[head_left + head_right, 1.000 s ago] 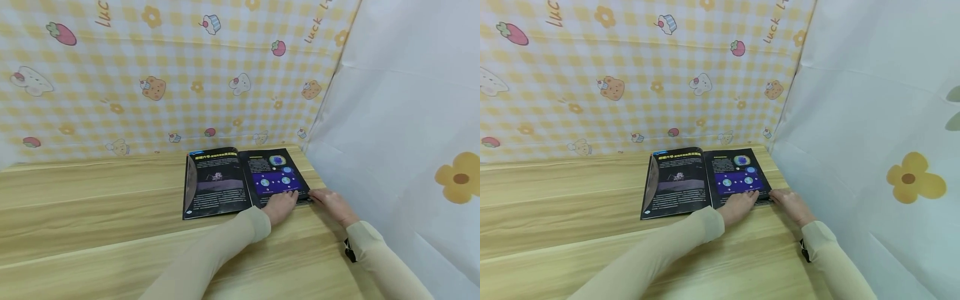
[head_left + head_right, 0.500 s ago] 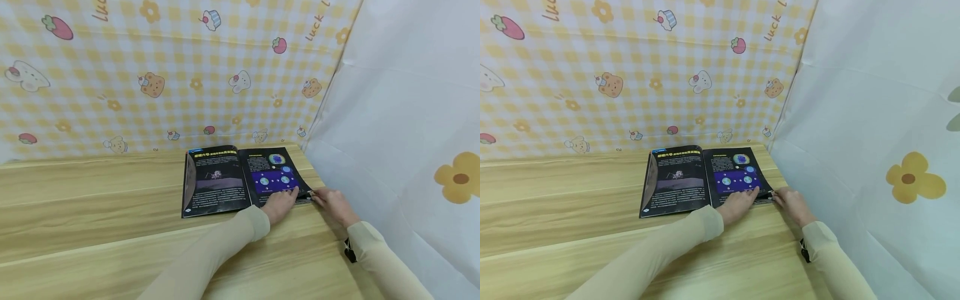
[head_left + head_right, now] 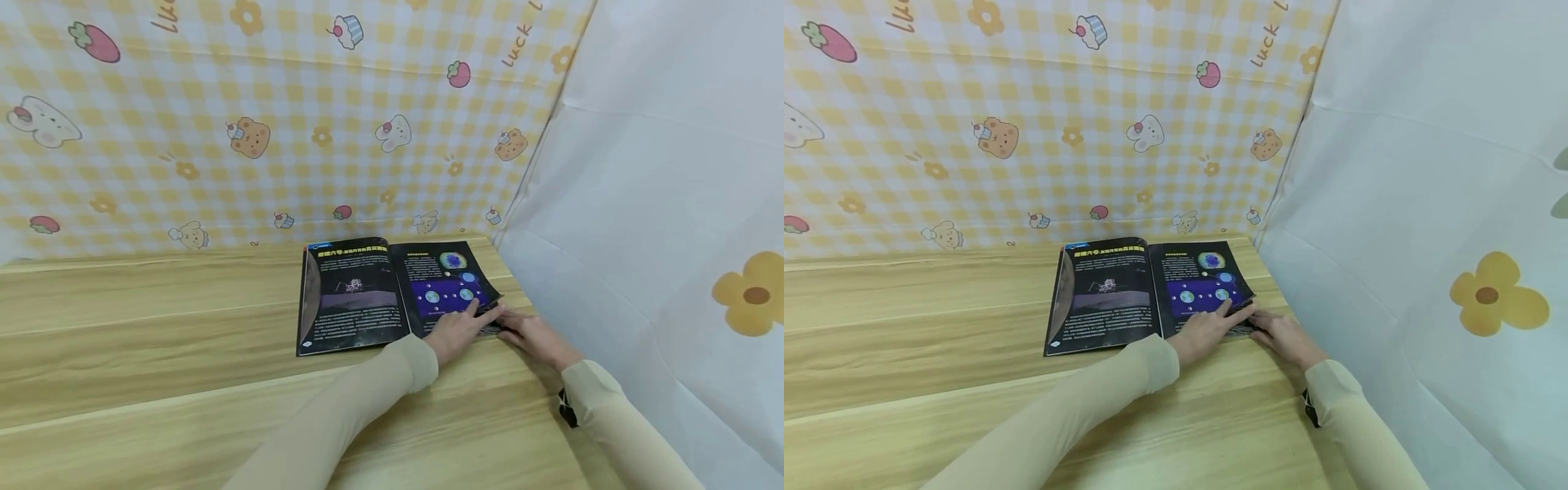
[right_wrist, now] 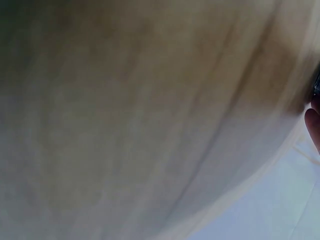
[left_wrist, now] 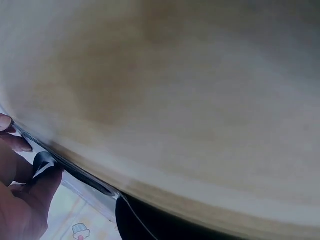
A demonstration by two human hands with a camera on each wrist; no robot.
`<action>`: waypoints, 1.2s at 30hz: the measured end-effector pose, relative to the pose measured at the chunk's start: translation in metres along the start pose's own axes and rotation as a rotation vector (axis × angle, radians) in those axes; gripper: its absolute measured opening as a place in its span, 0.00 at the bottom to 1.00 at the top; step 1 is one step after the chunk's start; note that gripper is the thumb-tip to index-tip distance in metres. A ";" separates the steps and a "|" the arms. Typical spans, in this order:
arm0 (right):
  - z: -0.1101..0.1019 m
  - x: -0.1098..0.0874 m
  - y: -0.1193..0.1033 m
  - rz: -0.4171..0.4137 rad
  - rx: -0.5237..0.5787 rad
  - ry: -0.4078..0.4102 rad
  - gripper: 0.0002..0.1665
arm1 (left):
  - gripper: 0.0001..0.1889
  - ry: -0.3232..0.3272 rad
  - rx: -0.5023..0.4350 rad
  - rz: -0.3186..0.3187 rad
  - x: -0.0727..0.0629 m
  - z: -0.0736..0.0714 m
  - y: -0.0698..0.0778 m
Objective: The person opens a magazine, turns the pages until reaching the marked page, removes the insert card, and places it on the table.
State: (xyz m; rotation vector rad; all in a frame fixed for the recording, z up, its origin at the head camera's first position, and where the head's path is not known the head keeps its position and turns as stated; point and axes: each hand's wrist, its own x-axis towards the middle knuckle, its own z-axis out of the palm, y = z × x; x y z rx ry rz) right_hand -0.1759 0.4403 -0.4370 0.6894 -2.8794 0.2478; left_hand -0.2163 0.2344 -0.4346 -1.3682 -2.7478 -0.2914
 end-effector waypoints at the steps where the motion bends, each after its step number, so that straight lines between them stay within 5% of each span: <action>1: 0.000 0.001 0.000 -0.001 0.007 0.003 0.21 | 0.35 -0.002 0.020 0.001 0.000 -0.001 0.000; 11: 0.000 0.008 0.003 -0.012 0.037 -0.019 0.18 | 0.26 -0.008 0.201 -0.118 -0.007 -0.012 -0.015; 23: -0.005 0.003 0.000 0.029 0.053 -0.058 0.18 | 0.33 -0.221 0.341 -0.239 -0.044 -0.035 -0.055; 30: -0.006 0.004 -0.001 0.024 0.045 -0.043 0.17 | 0.31 -0.211 0.456 -0.207 -0.072 -0.040 -0.075; 36: -0.006 0.006 -0.001 0.026 0.051 -0.057 0.17 | 0.29 -0.122 0.419 -0.233 -0.095 -0.041 -0.087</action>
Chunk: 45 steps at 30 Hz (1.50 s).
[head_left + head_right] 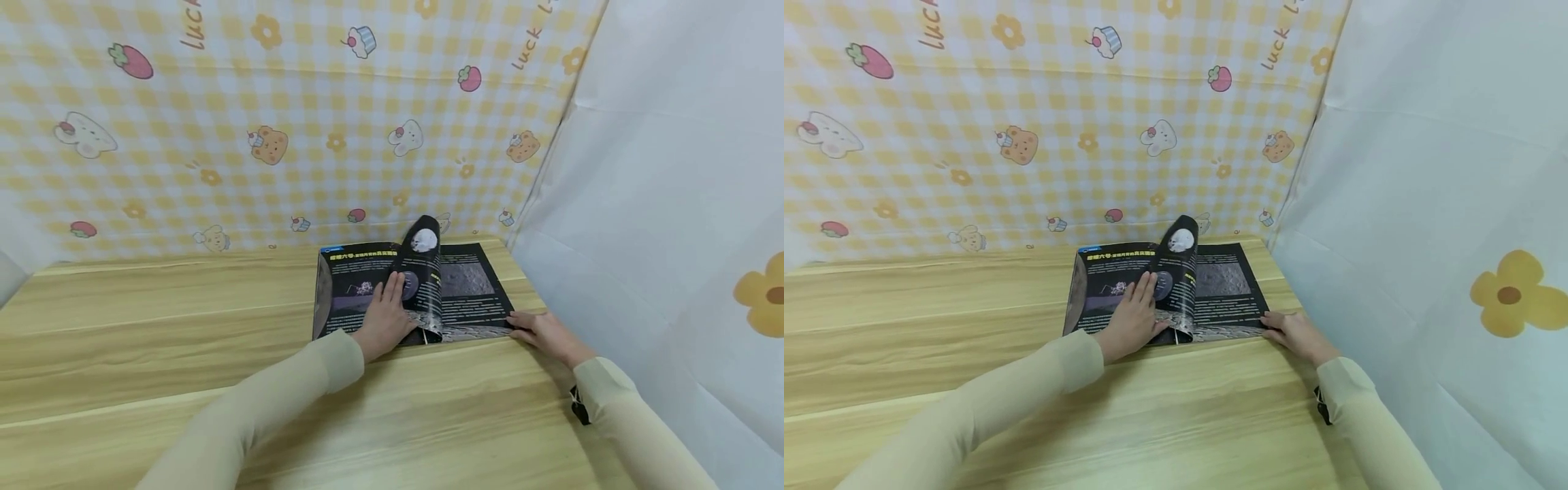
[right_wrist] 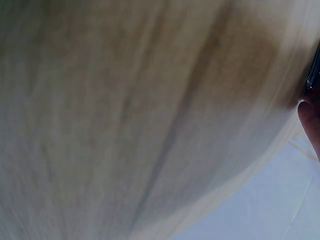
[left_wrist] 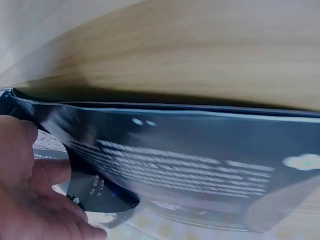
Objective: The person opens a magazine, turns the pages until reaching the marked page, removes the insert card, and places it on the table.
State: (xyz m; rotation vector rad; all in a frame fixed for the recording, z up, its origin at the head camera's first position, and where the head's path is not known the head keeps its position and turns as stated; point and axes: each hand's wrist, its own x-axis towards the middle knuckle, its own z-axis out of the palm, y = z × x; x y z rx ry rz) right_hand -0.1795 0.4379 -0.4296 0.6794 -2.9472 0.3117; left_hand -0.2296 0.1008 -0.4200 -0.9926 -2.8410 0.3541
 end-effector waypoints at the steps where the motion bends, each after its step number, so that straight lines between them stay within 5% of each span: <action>1: 0.000 0.000 0.000 -0.001 -0.004 -0.001 0.17 | 0.30 0.012 -0.011 -0.012 -0.003 0.001 -0.002; 16: -0.001 0.001 0.001 -0.012 -0.015 -0.008 0.16 | 0.35 0.163 0.148 -0.018 -0.052 0.010 -0.034; 24: -0.001 0.002 0.000 -0.015 -0.009 -0.014 0.16 | 0.32 0.056 0.231 -0.002 -0.071 0.000 -0.042; 32: -0.002 0.002 -0.001 -0.012 0.001 -0.023 0.17 | 0.28 -0.093 -0.001 -0.013 -0.079 -0.009 -0.038; 37: -0.006 0.002 0.000 0.001 0.018 -0.068 0.17 | 0.29 -0.042 -0.101 -0.007 -0.082 -0.006 -0.040; 45: -0.012 0.008 0.003 -0.089 0.034 -0.064 0.11 | 0.22 0.057 -0.060 0.079 -0.078 -0.004 -0.039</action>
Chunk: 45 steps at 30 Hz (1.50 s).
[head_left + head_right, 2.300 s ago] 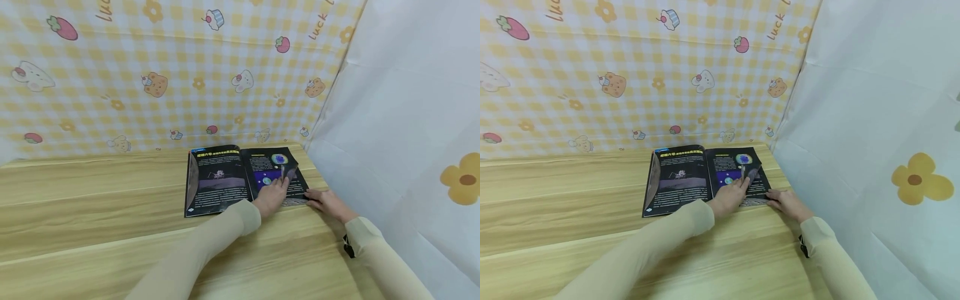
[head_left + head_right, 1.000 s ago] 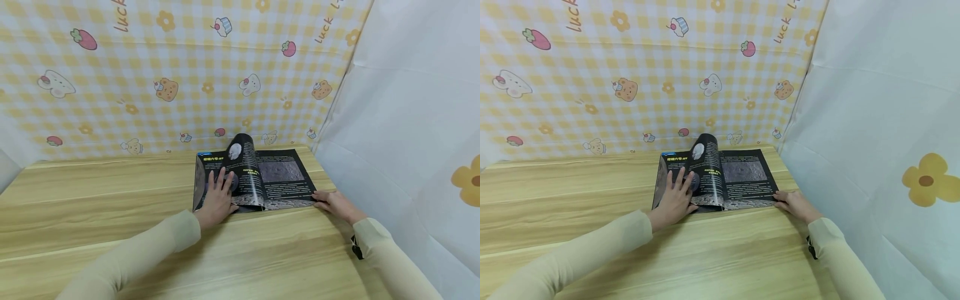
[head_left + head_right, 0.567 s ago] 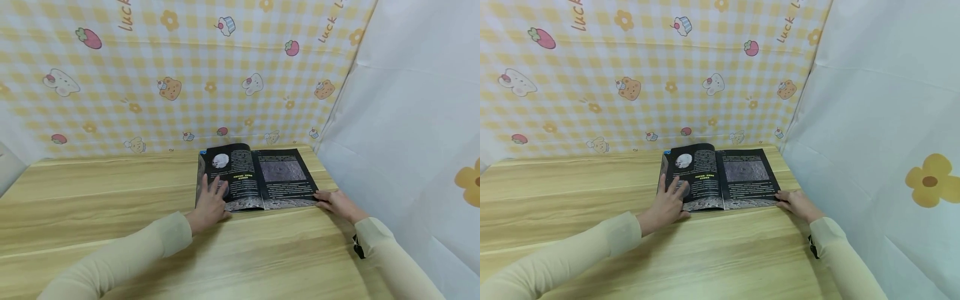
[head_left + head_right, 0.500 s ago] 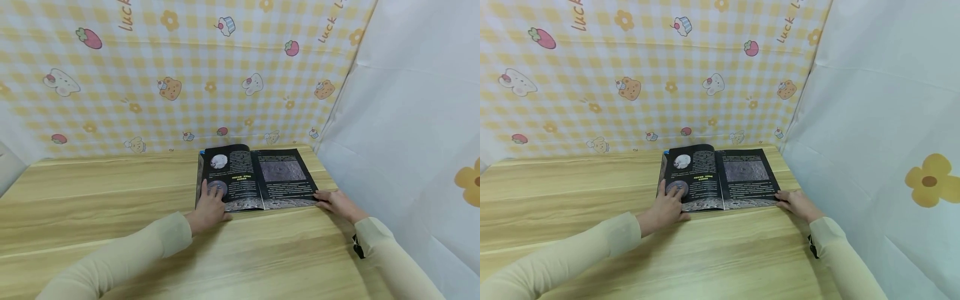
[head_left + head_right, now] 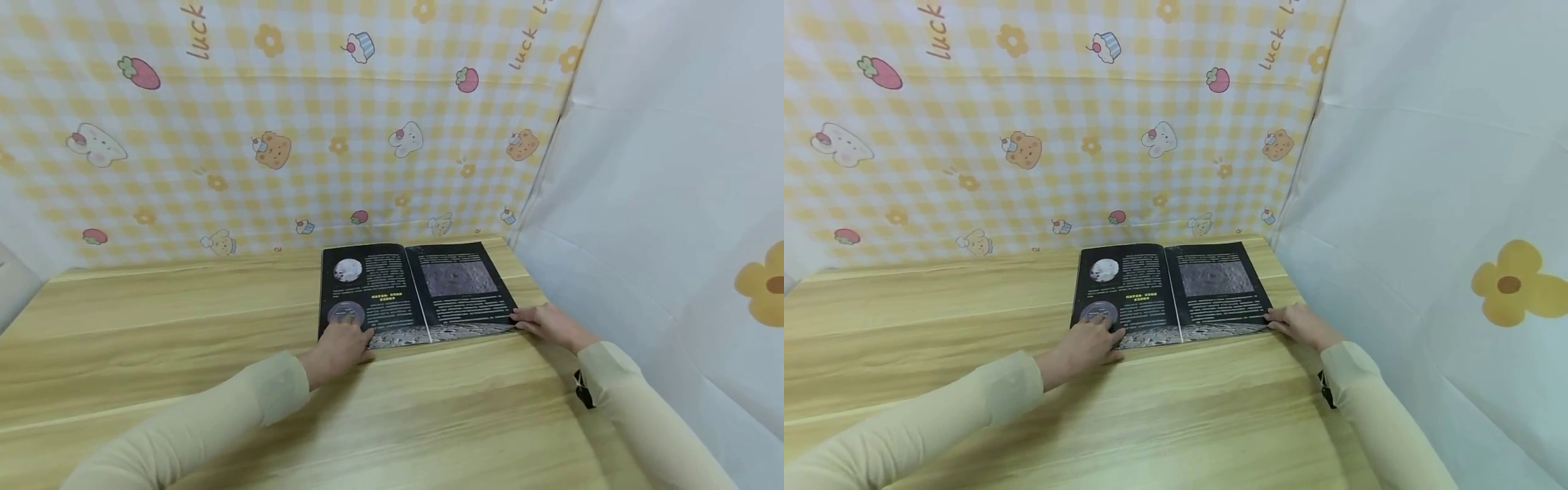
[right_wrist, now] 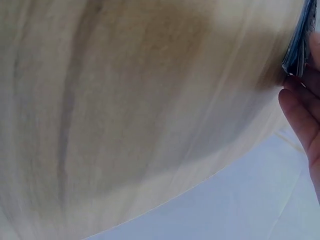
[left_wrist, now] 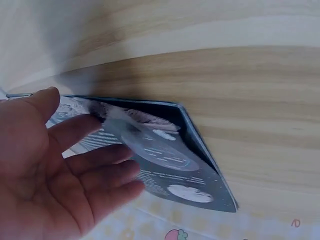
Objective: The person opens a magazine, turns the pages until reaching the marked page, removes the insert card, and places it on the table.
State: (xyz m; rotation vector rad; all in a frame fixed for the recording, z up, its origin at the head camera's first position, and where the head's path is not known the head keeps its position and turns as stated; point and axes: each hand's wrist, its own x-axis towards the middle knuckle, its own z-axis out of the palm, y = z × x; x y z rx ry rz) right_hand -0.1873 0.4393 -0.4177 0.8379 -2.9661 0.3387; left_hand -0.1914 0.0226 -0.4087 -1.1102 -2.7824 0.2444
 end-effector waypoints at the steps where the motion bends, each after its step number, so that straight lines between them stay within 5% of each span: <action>1: 0.000 0.001 0.000 0.000 -0.004 0.000 0.11 | 0.22 0.010 -0.010 0.012 0.002 0.000 0.001; 8: 0.003 0.000 0.000 0.091 -0.037 0.009 0.12 | 0.19 -0.003 -0.169 0.021 0.020 -0.002 0.007; 18: 0.010 -0.005 -0.001 0.122 -0.021 0.107 0.08 | 0.14 0.036 -0.083 -0.031 0.044 -0.003 0.018; 23: 0.013 -0.008 -0.001 0.102 -0.032 0.151 0.08 | 0.17 0.086 -0.070 0.048 0.058 -0.002 0.036; 30: 0.019 -0.010 -0.003 0.058 -0.066 0.247 0.08 | 0.22 -0.025 -0.120 0.143 0.083 -0.001 0.068; 37: 0.018 -0.010 -0.001 0.069 -0.065 0.320 0.07 | 0.27 -0.097 -0.166 0.136 0.105 0.001 0.095; 45: 0.016 -0.012 -0.004 0.069 -0.112 0.365 0.08 | 0.25 -0.060 -0.172 0.103 0.131 0.007 0.120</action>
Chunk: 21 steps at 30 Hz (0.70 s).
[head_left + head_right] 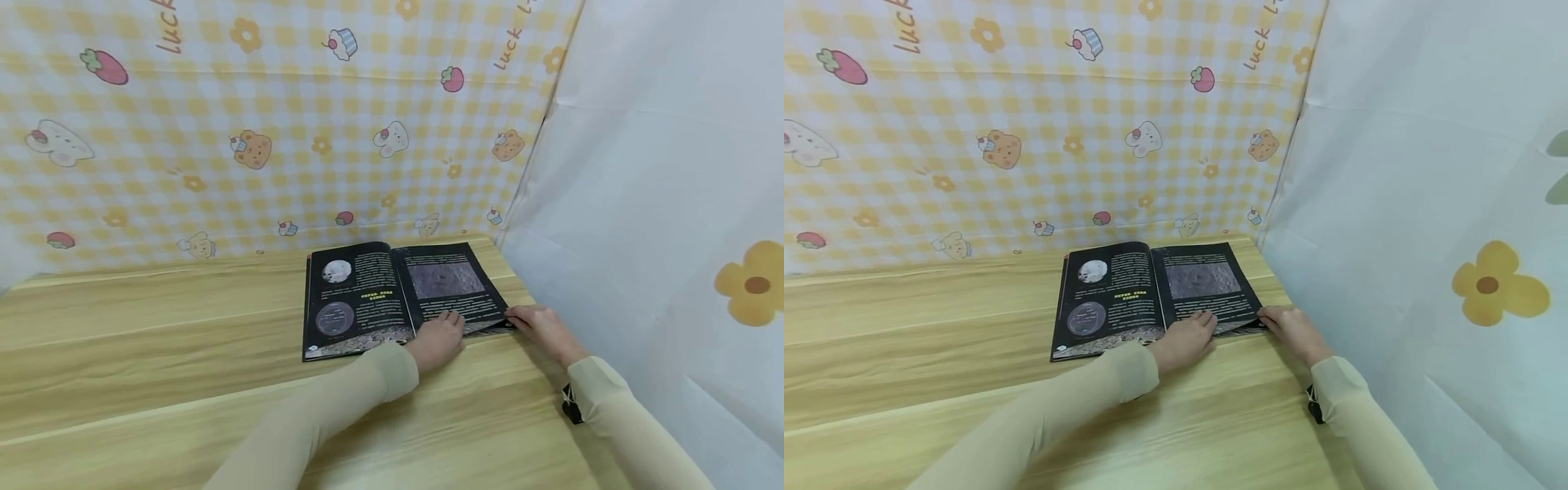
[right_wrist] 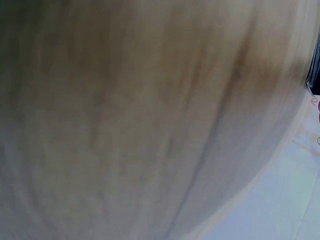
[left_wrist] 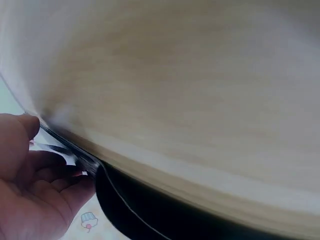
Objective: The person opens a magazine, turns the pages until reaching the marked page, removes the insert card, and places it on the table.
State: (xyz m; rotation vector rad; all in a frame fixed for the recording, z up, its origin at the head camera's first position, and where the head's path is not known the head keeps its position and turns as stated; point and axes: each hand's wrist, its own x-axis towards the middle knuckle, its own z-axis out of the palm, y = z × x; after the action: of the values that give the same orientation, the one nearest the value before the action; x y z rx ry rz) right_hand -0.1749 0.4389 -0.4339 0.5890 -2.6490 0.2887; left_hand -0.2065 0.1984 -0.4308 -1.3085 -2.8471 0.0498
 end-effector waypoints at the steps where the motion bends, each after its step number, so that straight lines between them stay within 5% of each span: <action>1: 0.000 0.000 -0.001 0.002 0.002 0.001 0.08 | 0.25 0.018 0.006 0.002 0.002 0.001 0.002; 7: 0.001 0.001 -0.004 0.019 0.008 0.005 0.09 | 0.19 0.135 0.055 0.000 0.012 0.003 0.011; 12: 0.000 0.001 -0.005 0.030 0.024 0.008 0.10 | 0.17 0.134 0.060 -0.035 0.019 0.006 0.014; 16: -0.002 -0.001 -0.005 0.139 0.078 -0.012 0.14 | 0.26 0.126 0.024 -0.035 0.028 0.016 0.010; 21: -0.004 -0.003 -0.006 0.252 0.072 -0.074 0.23 | 0.39 0.103 -0.077 -0.009 0.022 0.005 0.006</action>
State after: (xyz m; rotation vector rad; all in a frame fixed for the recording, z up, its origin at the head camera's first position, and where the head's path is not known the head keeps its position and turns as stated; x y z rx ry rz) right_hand -0.1687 0.4359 -0.4304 0.2908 -2.7961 0.4446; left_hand -0.2160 0.2190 -0.4364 -1.2710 -2.7942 -0.1253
